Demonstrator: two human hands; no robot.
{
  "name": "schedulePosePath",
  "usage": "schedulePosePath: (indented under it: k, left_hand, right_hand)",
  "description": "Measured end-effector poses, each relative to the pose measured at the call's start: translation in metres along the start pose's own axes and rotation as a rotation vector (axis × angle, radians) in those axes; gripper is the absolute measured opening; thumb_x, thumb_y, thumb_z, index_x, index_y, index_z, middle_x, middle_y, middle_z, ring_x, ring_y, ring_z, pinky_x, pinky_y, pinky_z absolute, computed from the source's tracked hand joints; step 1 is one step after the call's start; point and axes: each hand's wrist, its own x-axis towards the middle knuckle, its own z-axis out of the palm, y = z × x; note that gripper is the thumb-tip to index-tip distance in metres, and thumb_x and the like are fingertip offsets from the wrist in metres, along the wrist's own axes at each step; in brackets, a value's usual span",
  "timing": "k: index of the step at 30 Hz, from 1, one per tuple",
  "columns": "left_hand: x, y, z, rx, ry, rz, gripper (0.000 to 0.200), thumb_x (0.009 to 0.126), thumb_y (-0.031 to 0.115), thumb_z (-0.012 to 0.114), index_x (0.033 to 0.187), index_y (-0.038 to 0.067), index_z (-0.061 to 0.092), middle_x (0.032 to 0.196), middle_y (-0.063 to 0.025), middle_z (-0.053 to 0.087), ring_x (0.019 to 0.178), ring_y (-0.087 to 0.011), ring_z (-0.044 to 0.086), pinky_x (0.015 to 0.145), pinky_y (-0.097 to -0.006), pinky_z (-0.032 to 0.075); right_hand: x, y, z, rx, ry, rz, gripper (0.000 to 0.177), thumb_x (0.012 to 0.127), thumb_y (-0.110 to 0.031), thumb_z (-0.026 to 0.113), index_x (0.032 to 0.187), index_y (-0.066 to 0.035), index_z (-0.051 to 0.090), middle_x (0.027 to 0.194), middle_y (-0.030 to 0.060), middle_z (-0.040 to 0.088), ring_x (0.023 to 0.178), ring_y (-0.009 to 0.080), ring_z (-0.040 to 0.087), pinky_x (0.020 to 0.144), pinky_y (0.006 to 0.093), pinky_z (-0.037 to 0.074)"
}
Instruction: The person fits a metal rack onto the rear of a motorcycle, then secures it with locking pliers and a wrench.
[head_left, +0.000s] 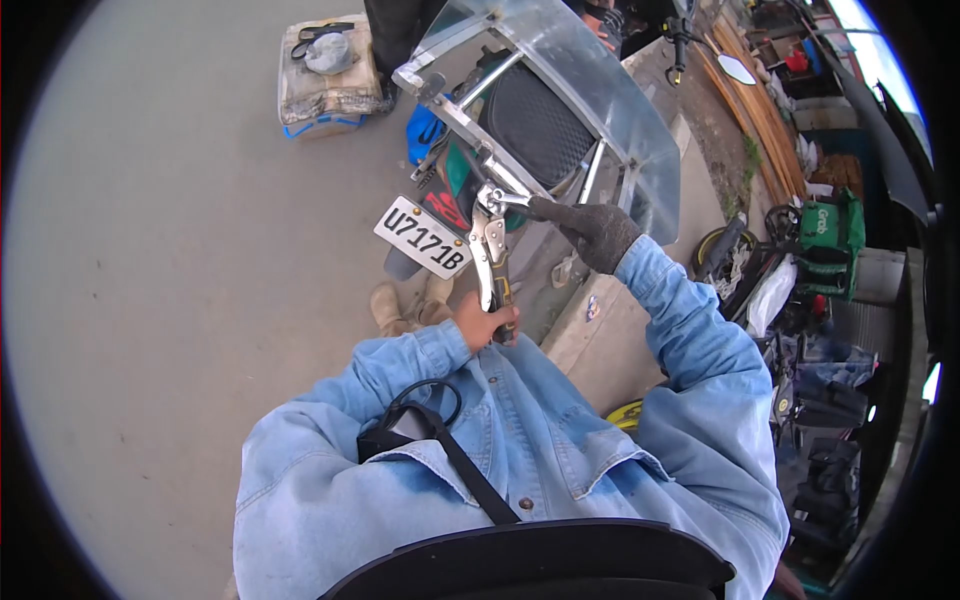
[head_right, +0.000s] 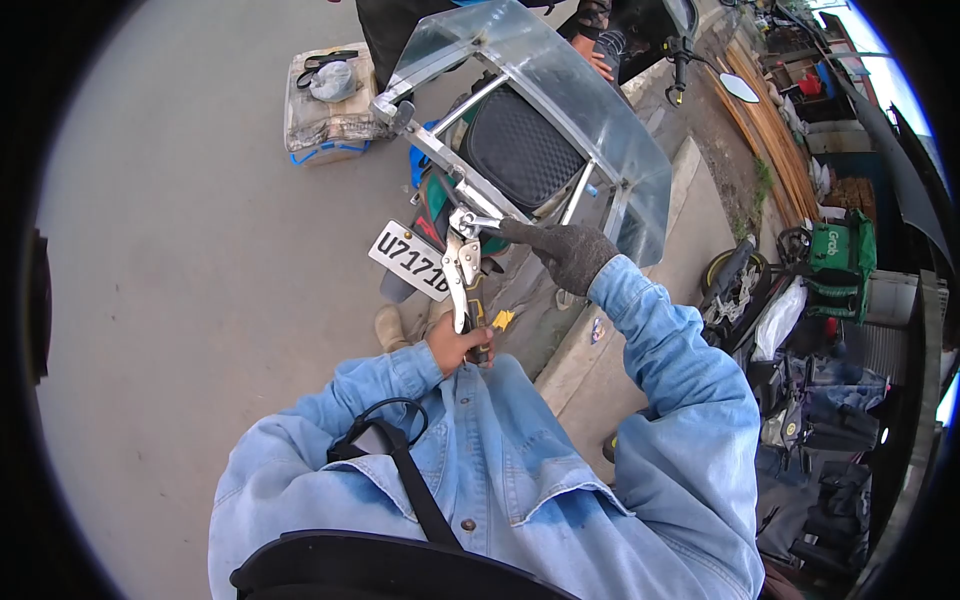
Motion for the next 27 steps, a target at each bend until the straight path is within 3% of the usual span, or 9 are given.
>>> schedulePosePath:
  k: [3,7,9,10,16,19,21,25,27]
  left_hand:
    - [-0.002,0.000,-0.001,-0.023,-0.009,0.002,0.019,0.082,0.005,0.062,0.093,-0.001,0.047,0.074,-0.0138,0.058,0.060,-0.0239,0.062,0.054,-0.0373,0.056]
    - [-0.002,0.001,-0.004,-0.031,-0.026,-0.009,0.019,0.082,0.005,0.062,0.092,0.000,0.048,0.074,-0.0137,0.058,0.060,-0.0236,0.062,0.054,-0.0373,0.056]
    - [-0.001,-0.002,-0.005,-0.017,-0.039,0.002,0.018,0.081,0.004,0.062,0.091,0.000,0.048,0.074,-0.0134,0.058,0.060,-0.0235,0.062,0.054,-0.0377,0.056]
    - [-0.001,-0.003,-0.004,-0.020,-0.040,0.005,0.018,0.081,0.004,0.062,0.091,0.000,0.048,0.074,-0.0134,0.058,0.060,-0.0235,0.062,0.054,-0.0377,0.056]
    - [0.001,0.000,0.006,0.017,0.024,0.033,0.023,0.080,0.000,0.062,0.095,0.000,0.045,0.074,-0.0131,0.058,0.060,-0.0226,0.062,0.052,-0.0365,0.056]
    - [0.001,-0.001,0.006,0.027,0.035,0.051,0.023,0.080,0.000,0.062,0.095,0.000,0.044,0.073,-0.0131,0.058,0.059,-0.0224,0.061,0.052,-0.0352,0.055]
    - [-0.003,0.003,0.009,0.085,0.064,0.080,0.021,0.080,0.000,0.062,0.093,-0.002,0.046,0.073,-0.0131,0.058,0.059,-0.0224,0.062,0.052,-0.0347,0.055]
    - [-0.002,0.000,0.008,0.046,0.089,0.085,0.014,0.081,0.003,0.062,0.085,-0.002,0.050,0.070,-0.0114,0.059,0.059,-0.0194,0.061,0.052,-0.0333,0.054]
    - [0.003,-0.006,0.000,0.121,0.055,0.116,0.014,0.080,0.003,0.063,0.085,-0.003,0.051,0.070,-0.0116,0.060,0.060,-0.0195,0.062,0.053,-0.0336,0.054]
  right_hand:
    - [0.010,0.012,-0.005,0.017,0.016,-0.118,0.068,0.080,-0.001,0.051,0.136,-0.038,0.038,0.090,0.0135,0.064,0.081,0.0308,0.063,0.072,0.0395,0.052]
    - [0.018,0.016,-0.011,-0.047,-0.098,-0.069,0.065,0.081,0.000,0.050,0.134,-0.037,0.041,0.094,0.0129,0.064,0.082,0.0304,0.064,0.074,0.0386,0.052]
    - [0.015,0.013,-0.005,0.084,-0.013,-0.133,0.068,0.073,0.007,0.050,0.133,-0.026,0.046,0.091,0.0161,0.065,0.076,0.0308,0.064,0.070,0.0381,0.051]
    - [0.012,0.008,-0.003,0.081,-0.015,-0.134,0.068,0.073,0.007,0.050,0.133,-0.026,0.046,0.091,0.0161,0.065,0.076,0.0308,0.064,0.070,0.0381,0.051]
    - [0.006,0.003,0.010,0.143,0.037,-0.019,0.054,0.085,0.002,0.047,0.132,-0.025,0.047,0.085,0.0189,0.064,0.071,0.0326,0.063,0.070,0.0407,0.050]
    - [0.003,-0.018,0.004,0.198,-0.010,0.117,0.054,0.086,-0.004,0.046,0.131,-0.033,0.045,0.074,0.0210,0.060,0.067,0.0325,0.062,0.065,0.0429,0.048]
    - [0.002,-0.034,-0.002,0.167,-0.119,0.304,0.052,0.086,-0.003,0.047,0.132,-0.027,0.045,0.082,0.0216,0.062,0.072,0.0352,0.061,0.069,0.0432,0.046]
    - [-0.003,-0.040,0.008,0.126,-0.083,0.295,0.055,0.085,-0.003,0.047,0.133,-0.028,0.043,0.087,0.0218,0.063,0.077,0.0354,0.063,0.072,0.0430,0.047]
    - [-0.007,-0.037,0.021,0.217,0.038,0.252,0.054,0.085,-0.003,0.047,0.133,-0.027,0.043,0.096,0.0209,0.063,0.087,0.0349,0.063,0.079,0.0408,0.049]
